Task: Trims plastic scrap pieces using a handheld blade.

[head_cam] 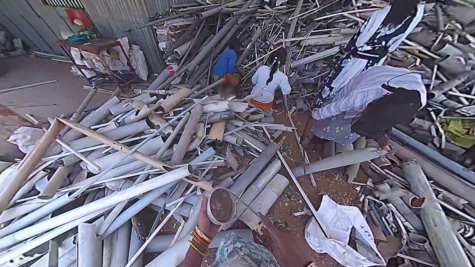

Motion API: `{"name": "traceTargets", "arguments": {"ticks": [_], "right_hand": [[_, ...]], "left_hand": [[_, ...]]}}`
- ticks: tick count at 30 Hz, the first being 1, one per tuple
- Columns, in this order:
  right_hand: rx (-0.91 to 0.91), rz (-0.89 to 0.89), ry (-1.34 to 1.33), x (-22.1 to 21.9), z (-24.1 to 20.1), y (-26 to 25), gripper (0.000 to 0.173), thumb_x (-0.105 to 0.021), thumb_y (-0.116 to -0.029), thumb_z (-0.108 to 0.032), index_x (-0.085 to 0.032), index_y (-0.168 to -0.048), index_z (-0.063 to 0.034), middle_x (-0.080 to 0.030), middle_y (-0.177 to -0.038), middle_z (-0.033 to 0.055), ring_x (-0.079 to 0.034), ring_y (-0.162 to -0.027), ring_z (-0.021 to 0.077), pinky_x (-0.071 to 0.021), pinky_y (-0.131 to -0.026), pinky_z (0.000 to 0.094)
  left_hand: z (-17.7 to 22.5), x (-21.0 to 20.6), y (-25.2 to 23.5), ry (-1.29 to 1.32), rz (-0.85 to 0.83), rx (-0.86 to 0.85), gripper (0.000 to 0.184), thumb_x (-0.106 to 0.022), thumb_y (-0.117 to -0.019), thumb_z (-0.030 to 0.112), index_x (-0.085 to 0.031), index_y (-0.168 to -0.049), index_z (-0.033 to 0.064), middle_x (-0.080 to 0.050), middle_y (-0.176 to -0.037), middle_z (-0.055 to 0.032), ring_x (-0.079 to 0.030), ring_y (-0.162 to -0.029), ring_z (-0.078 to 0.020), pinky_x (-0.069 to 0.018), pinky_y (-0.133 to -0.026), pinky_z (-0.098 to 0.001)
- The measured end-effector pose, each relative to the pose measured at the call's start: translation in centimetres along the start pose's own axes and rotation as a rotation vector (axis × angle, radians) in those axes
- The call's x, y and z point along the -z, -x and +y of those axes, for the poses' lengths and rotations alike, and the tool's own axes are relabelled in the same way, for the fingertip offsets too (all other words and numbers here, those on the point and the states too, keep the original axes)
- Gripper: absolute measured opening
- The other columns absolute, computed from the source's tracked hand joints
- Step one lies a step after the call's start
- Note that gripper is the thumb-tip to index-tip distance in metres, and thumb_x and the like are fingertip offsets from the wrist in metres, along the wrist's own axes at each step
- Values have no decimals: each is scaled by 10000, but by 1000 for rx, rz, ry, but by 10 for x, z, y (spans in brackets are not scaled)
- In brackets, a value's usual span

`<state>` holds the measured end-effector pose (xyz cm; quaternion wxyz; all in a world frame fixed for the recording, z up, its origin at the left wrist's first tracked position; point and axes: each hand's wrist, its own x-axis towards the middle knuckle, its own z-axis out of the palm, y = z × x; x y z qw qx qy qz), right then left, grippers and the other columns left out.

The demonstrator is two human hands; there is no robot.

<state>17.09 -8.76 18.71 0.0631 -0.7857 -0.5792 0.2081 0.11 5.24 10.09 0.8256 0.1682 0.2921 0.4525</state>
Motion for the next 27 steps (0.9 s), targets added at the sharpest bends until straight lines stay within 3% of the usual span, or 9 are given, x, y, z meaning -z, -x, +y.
{"name": "traceTargets", "arguments": {"ticks": [3,6,10,14,17,21,27], "right_hand": [[9,-307,241,32,-20,-19,717,-493,-989,66,-377,-1605,-284,-639,-1241,334,-660,-1062,523,-529,-853,611],[153,-466,408,52,-35,-36,749,-458,-1008,91,-279,-1640,-270,-543,-1364,361,-592,-1183,537,-494,-926,605],[307,-429,503,56,-47,-48,671,-423,-1035,74,-319,-1627,-223,-550,-1328,387,-586,-1179,556,-480,-934,614],[332,-491,504,57,-58,-47,651,-405,-1052,54,-285,-1637,-203,-534,-1345,394,-583,-1186,553,-487,-932,600],[348,-462,508,56,-62,-42,639,-418,-1048,48,-324,-1625,-208,-553,-1322,389,-607,-1143,553,-505,-896,596],[311,-528,544,52,-66,-46,657,-405,-1052,55,-279,-1639,-212,-515,-1376,384,-575,-1201,546,-484,-938,600],[321,-485,545,57,-71,-42,669,-403,-1050,62,-277,-1639,-228,-524,-1363,389,-575,-1205,547,-483,-944,599]], "left_hand": [[1,3,5,-41,46,37,733,-14,-1037,568,-505,-1323,105,-695,-1123,-117,-688,-1036,-261,-582,-842,-486],[4,4,12,-78,52,48,721,-14,-1045,551,-514,-1322,111,-701,-1127,-106,-690,-1042,-243,-584,-855,-462],[10,9,21,-126,81,65,700,-42,-1057,532,-529,-1326,108,-704,-1116,-109,-697,-1019,-246,-594,-819,-463],[13,20,29,-123,97,62,710,-38,-1047,558,-528,-1306,114,-706,-1107,-107,-699,-1013,-246,-595,-813,-465],[15,24,35,-79,91,83,747,-15,-1033,586,-549,-1284,129,-714,-1098,-108,-705,-1005,-265,-597,-790,-482],[15,30,37,-75,78,122,779,-13,-1015,625,-548,-1294,133,-709,-1111,-132,-700,-1009,-301,-593,-768,-514],[24,27,40,-128,78,119,761,-1,-1033,585,-539,-1299,117,-704,-1104,-127,-698,-1001,-283,-592,-775,-495]]}}
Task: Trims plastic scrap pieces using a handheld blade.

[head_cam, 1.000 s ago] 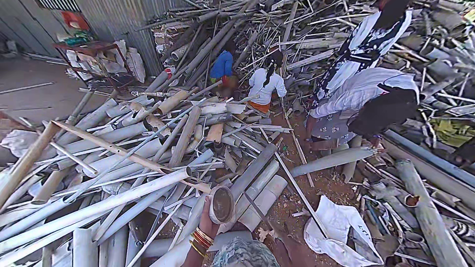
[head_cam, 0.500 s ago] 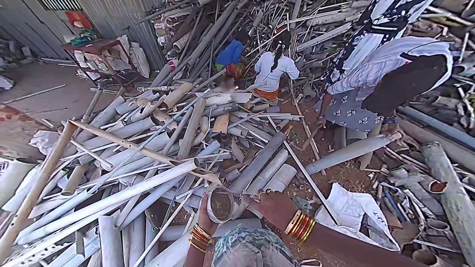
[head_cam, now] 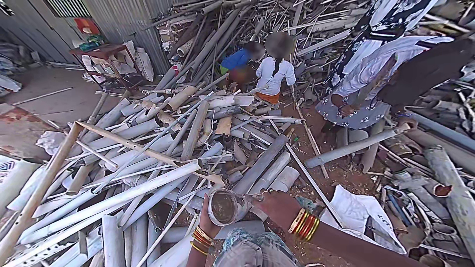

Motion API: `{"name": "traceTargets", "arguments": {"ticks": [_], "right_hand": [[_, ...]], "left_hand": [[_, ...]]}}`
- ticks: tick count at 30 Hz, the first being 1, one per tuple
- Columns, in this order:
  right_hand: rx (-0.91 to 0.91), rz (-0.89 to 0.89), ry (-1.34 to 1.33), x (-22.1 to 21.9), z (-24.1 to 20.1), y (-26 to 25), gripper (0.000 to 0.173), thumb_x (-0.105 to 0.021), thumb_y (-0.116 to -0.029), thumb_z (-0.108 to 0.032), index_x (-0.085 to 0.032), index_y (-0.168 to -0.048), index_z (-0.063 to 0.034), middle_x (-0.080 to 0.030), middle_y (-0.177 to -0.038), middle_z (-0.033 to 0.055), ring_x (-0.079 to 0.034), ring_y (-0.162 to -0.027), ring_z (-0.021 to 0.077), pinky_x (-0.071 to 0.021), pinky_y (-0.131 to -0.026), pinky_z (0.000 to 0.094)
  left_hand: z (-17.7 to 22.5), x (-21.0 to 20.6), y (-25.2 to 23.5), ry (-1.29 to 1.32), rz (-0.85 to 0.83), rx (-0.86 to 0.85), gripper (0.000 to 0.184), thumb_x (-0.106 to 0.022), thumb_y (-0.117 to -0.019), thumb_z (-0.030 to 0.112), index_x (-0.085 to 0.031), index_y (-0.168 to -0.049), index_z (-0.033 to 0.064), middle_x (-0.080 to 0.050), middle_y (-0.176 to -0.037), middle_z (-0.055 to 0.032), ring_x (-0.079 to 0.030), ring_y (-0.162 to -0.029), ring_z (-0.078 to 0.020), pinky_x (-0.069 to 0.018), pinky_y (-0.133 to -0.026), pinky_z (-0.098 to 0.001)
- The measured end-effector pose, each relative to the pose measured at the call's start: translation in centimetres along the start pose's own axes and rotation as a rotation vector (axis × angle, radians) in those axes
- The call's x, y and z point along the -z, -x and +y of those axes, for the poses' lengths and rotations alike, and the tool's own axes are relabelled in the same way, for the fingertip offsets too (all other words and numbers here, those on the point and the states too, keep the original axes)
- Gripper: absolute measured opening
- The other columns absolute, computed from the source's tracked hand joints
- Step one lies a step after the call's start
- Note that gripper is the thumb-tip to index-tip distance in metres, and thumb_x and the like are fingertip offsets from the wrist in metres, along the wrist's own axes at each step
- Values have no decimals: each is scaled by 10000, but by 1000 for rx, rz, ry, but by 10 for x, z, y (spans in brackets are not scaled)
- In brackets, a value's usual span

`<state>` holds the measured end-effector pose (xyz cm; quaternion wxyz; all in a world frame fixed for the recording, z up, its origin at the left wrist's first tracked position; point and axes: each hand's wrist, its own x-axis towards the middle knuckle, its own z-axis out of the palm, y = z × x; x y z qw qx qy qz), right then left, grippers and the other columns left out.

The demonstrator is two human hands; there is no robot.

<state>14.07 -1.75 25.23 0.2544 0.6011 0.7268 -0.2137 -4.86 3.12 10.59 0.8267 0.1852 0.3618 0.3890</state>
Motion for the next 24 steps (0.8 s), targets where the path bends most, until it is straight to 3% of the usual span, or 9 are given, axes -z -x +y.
{"name": "traceTargets", "arguments": {"ticks": [4,7,13,19,22,24], "right_hand": [[-12,-13,2,4,-3,-1,674,-391,-1064,40,-240,-1650,-255,-524,-1360,386,-568,-1209,546,-477,-938,599],[-60,-102,-32,6,-3,-8,693,-405,-1057,52,-214,-1655,-239,-508,-1390,370,-555,-1234,538,-478,-944,601],[-95,-194,-79,4,-6,-10,694,-431,-1040,66,-240,-1649,-208,-536,-1369,356,-574,-1215,527,-478,-950,609],[-22,-105,0,23,-17,-1,618,-396,-1057,49,-306,-1628,-170,-553,-1336,355,-581,-1203,518,-489,-929,586],[-67,-162,-7,27,-19,-2,590,-396,-1059,46,-321,-1616,-135,-544,-1359,348,-575,-1221,509,-485,-941,584],[-93,-215,-29,23,-15,-7,581,-417,-1052,45,-337,-1606,-111,-553,-1364,334,-578,-1231,497,-480,-960,588]], "left_hand": [[0,3,1,-6,-9,6,750,-23,-1031,584,-533,-1304,108,-703,-1108,-137,-699,-998,-300,-593,-754,-509],[1,0,2,-65,43,-25,682,-41,-1063,524,-513,-1316,102,-692,-1102,-109,-693,-996,-241,-593,-790,-453],[-3,4,1,-71,78,-38,648,-65,-1071,506,-502,-1322,99,-681,-1109,-102,-683,-1005,-219,-586,-813,-435],[-6,5,2,-20,39,38,689,-70,-1059,550,-551,-1286,111,-700,-1092,-122,-693,-1000,-264,-584,-797,-484],[-4,4,4,-61,76,-3,637,-92,-1080,497,-551,-1282,103,-700,-1079,-105,-693,-990,-224,-587,-806,-437],[-5,5,3,-128,92,-38,588,-113,-1101,434,-511,-1346,79,-669,-1127,-93,-667,-1022,-177,-568,-859,-383]]}}
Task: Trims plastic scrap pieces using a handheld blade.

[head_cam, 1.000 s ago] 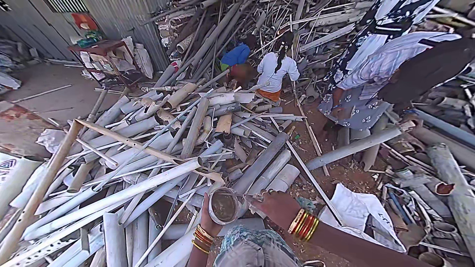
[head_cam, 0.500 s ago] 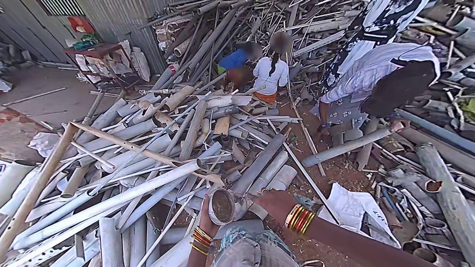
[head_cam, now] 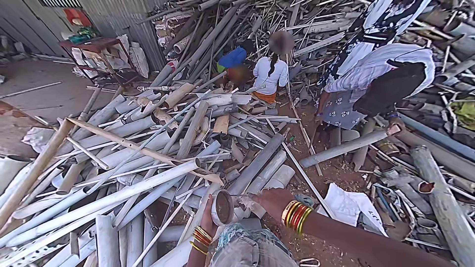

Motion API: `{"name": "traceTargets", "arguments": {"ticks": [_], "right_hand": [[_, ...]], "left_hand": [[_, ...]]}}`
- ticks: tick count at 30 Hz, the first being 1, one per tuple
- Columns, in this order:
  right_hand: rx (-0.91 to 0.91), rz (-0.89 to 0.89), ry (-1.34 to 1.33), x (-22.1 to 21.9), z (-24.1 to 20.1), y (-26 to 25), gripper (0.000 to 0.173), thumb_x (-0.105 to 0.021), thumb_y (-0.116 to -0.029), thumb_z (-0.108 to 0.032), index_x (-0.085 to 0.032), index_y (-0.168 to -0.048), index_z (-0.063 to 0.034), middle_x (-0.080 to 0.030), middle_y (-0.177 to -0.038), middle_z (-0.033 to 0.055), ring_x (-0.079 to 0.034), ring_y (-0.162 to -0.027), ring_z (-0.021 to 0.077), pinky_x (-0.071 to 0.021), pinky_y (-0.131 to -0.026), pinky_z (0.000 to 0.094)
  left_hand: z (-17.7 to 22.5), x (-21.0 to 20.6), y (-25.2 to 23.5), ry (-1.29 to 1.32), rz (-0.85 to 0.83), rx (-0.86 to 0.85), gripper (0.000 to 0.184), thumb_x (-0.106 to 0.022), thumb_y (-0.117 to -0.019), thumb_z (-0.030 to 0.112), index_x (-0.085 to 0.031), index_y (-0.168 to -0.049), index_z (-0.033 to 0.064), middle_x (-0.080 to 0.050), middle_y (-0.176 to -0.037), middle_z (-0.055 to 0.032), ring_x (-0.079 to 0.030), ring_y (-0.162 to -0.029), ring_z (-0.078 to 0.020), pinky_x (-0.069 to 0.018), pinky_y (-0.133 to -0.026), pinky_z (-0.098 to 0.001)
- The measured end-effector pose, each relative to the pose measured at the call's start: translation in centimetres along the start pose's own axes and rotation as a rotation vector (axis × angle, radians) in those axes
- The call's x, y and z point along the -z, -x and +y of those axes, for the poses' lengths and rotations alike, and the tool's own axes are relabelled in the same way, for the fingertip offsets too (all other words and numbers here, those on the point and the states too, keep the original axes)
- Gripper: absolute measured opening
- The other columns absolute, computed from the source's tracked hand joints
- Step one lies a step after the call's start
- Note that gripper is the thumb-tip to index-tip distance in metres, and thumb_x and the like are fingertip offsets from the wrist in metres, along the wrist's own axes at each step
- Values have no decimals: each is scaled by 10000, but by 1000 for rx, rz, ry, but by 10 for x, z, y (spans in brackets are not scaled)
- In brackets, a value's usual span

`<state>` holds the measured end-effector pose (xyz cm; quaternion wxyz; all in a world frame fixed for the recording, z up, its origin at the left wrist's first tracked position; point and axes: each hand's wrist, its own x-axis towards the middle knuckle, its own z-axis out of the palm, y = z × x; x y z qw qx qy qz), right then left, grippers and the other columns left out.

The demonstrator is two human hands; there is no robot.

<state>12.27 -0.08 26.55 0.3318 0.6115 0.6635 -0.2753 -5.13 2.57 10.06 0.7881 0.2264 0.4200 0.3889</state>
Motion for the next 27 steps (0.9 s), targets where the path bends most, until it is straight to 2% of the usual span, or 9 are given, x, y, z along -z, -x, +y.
{"name": "traceTargets", "arguments": {"ticks": [2,6,12,15,17,18,21,23,27], "right_hand": [[0,-14,-9,-3,-1,-1,572,-423,-1058,34,-334,-1606,-103,-547,-1375,334,-568,-1242,505,-472,-972,593],[21,85,-7,-4,-5,1,637,-404,-1057,42,-274,-1640,-181,-549,-1359,340,-572,-1224,511,-484,-943,583],[-14,14,-70,-15,0,-5,610,-413,-1042,68,-326,-1614,-128,-556,-1369,329,-579,-1231,498,-478,-959,594],[1,78,-90,-11,0,2,644,-407,-1057,41,-267,-1642,-190,-548,-1370,334,-571,-1234,504,-475,-966,587],[-11,81,-97,-10,-1,4,642,-403,-1063,31,-259,-1645,-199,-553,-1364,335,-573,-1234,501,-477,-963,584],[-22,61,-114,-12,0,2,627,-403,-1062,32,-275,-1638,-179,-557,-1361,332,-573,-1236,500,-476,-962,591],[-5,-14,-204,-28,5,-11,576,-461,-1017,79,-406,-1567,-84,-573,-1373,315,-574,-1254,497,-463,-984,623],[15,-31,-232,-32,10,-16,595,-497,-990,94,-428,-1556,-79,-584,-1374,305,-573,-1261,497,-457,-994,639],[-29,19,-224,-21,11,-12,557,-507,-1000,56,-452,-1538,-80,-582,-1382,290,-566,-1271,484,-459,-985,629]], "left_hand": [[-2,-1,-1,-23,17,4,570,-130,-1103,427,-492,-1362,71,-652,-1150,-104,-656,-1032,-184,-559,-865,-391],[0,-5,0,43,24,16,589,-121,-1092,466,-521,-1315,95,-682,-1100,-101,-685,-993,-207,-583,-820,-418],[-6,-2,-3,-12,35,-20,547,-150,-1100,426,-489,-1345,73,-653,-1127,-96,-661,-1016,-176,-568,-851,-383],[-5,-5,-1,26,11,-27,562,-133,-1094,441,-508,-1316,86,-678,-1096,-84,-681,-993,-174,-585,-828,-385],[-4,-8,-2,6,15,-42,555,-130,-1097,427,-505,-1320,84,-675,-1097,-85,-679,-991,-175,-584,-822,-388],[-4,-9,-3,-25,32,-57,541,-138,-1100,410,-500,-1326,77,-670,-1105,-85,-677,-989,-168,-583,-819,-376],[-8,-5,-5,-156,61,-104,513,-169,-1107,340,-425,-1429,33,-594,-1233,-111,-614,-1071,-143,-525,-905,-341],[-13,-5,-5,-153,82,-112,512,-174,-1107,337,-428,-1437,39,-589,-1257,-116,-613,-1087,-147,-523,-913,-347],[-17,-7,-5,-76,105,-145,529,-152,-1099,367,-412,-1430,49,-592,-1233,-102,-620,-1070,-140,-539,-895,-342]]}}
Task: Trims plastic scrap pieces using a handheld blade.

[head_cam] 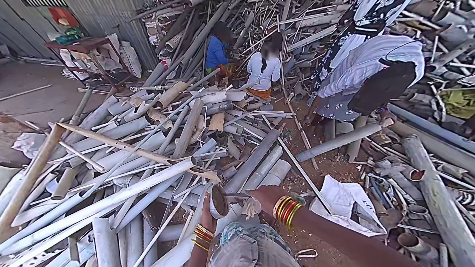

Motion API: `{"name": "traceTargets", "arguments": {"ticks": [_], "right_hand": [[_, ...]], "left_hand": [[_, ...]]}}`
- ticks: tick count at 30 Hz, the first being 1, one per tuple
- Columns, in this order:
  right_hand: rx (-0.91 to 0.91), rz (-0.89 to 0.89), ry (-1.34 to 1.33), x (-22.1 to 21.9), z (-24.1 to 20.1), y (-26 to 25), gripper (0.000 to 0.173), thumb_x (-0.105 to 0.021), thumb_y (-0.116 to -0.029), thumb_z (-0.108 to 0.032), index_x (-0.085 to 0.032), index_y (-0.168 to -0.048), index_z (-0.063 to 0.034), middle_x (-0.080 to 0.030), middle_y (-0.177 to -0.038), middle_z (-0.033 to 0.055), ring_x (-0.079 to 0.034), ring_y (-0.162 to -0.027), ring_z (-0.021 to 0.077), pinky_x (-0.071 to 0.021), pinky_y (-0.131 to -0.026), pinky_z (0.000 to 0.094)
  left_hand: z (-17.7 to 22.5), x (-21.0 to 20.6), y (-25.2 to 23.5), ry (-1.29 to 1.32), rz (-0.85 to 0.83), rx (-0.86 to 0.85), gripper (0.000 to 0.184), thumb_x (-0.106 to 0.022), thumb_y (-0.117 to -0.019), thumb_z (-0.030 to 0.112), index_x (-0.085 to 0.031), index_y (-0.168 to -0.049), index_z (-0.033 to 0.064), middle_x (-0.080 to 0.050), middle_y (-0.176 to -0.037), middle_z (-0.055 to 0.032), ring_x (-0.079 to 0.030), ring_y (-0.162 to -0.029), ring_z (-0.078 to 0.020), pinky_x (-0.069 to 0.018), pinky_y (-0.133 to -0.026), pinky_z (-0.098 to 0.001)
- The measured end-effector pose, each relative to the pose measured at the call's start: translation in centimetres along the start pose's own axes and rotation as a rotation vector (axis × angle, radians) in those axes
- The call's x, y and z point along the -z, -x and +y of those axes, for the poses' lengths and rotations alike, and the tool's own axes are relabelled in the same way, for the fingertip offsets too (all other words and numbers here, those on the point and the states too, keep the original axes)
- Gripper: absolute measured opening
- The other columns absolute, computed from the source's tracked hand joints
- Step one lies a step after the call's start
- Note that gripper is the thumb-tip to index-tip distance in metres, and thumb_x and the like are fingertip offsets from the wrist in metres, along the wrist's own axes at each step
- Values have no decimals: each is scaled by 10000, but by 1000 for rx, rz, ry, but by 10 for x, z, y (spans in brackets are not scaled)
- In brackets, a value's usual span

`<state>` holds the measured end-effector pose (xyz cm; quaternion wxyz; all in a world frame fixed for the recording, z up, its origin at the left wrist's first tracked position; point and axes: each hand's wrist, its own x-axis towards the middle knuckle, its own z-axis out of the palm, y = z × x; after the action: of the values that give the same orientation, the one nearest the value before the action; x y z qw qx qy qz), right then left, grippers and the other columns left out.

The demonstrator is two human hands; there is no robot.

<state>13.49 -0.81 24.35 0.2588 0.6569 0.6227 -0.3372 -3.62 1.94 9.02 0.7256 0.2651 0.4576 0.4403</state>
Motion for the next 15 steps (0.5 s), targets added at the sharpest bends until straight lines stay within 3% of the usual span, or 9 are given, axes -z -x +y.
{"name": "traceTargets", "arguments": {"ticks": [2,4,8,10,11,12,13,14,15], "right_hand": [[5,74,1,-1,-9,6,559,-465,-1035,32,-397,-1575,-97,-564,-1381,310,-570,-1254,492,-468,-977,606],[3,134,-4,-1,-16,9,570,-412,-1081,-28,-322,-1623,-178,-543,-1394,321,-572,-1245,493,-473,-970,592],[94,160,-134,-1,-10,11,586,-424,-1070,-27,-358,-1612,-238,-563,-1390,296,-568,-1263,472,-453,-1012,593],[232,303,-359,-12,3,16,518,-448,-1056,-27,-463,-1557,-158,-602,-1355,297,-594,-1237,453,-439,-1040,577],[306,417,-511,-19,10,16,483,-465,-1031,-2,-517,-1506,-74,-638,-1311,286,-645,-1156,409,-475,-1012,525],[359,521,-692,-28,14,14,460,-468,-1004,16,-542,-1458,2,-678,-1212,246,-672,-967,300,-520,-893,416],[390,578,-919,-36,16,8,451,-452,-982,20,-529,-1426,54,-672,-1071,157,-610,-760,146,-512,-719,279],[395,570,-1190,-43,17,2,462,-430,-960,16,-487,-1415,62,-646,-963,56,-585,-646,46,-511,-607,186],[362,519,-1463,-49,18,-3,484,-400,-936,33,-445,-1419,35,-655,-910,26,-608,-605,46,-536,-562,190]], "left_hand": [[7,-1,-4,74,-5,-6,539,-134,-1094,399,-448,-1382,67,-625,-1175,-98,-646,-1041,-169,-564,-856,-377],[8,1,-6,169,-31,32,588,-105,-1083,461,-493,-1325,91,-670,-1119,-112,-681,-1005,-222,-591,-799,-437],[8,12,-6,457,-121,133,781,-79,-1000,674,-545,-1270,108,-705,-1093,-174,-713,-949,-352,-602,-682,-531],[8,24,-8,635,-217,183,889,-204,-907,815,-582,-1266,94,-708,-1126,-218,-719,-958,-407,-610,-662,-533],[7,31,-12,703,-284,191,933,-298,-853,859,-593,-1279,83,-701,-1156,-240,-719,-973,-425,-615,-655,-512],[7,37,-15,749,-347,186,966,-350,-819,880,-595,-1291,74,-691,-1184,-252,-717,-986,-430,-617,-645,-491],[7,41,-16,773,-388,175,979,-379,-797,888,-605,-1287,71,-688,-1194,-251,-717,-988,-424,-617,-637,-478],[8,45,-17,782,-429,156,980,-405,-784,890,-615,-1282,73,-685,-1203,-247,-717,-992,-416,-618,-634,-468],[9,47,-17,792,-480,141,968,-464,-761,880,-637,-1276,79,-685,-1212,-244,-717,-1000,-413,-619,-643,-463]]}}
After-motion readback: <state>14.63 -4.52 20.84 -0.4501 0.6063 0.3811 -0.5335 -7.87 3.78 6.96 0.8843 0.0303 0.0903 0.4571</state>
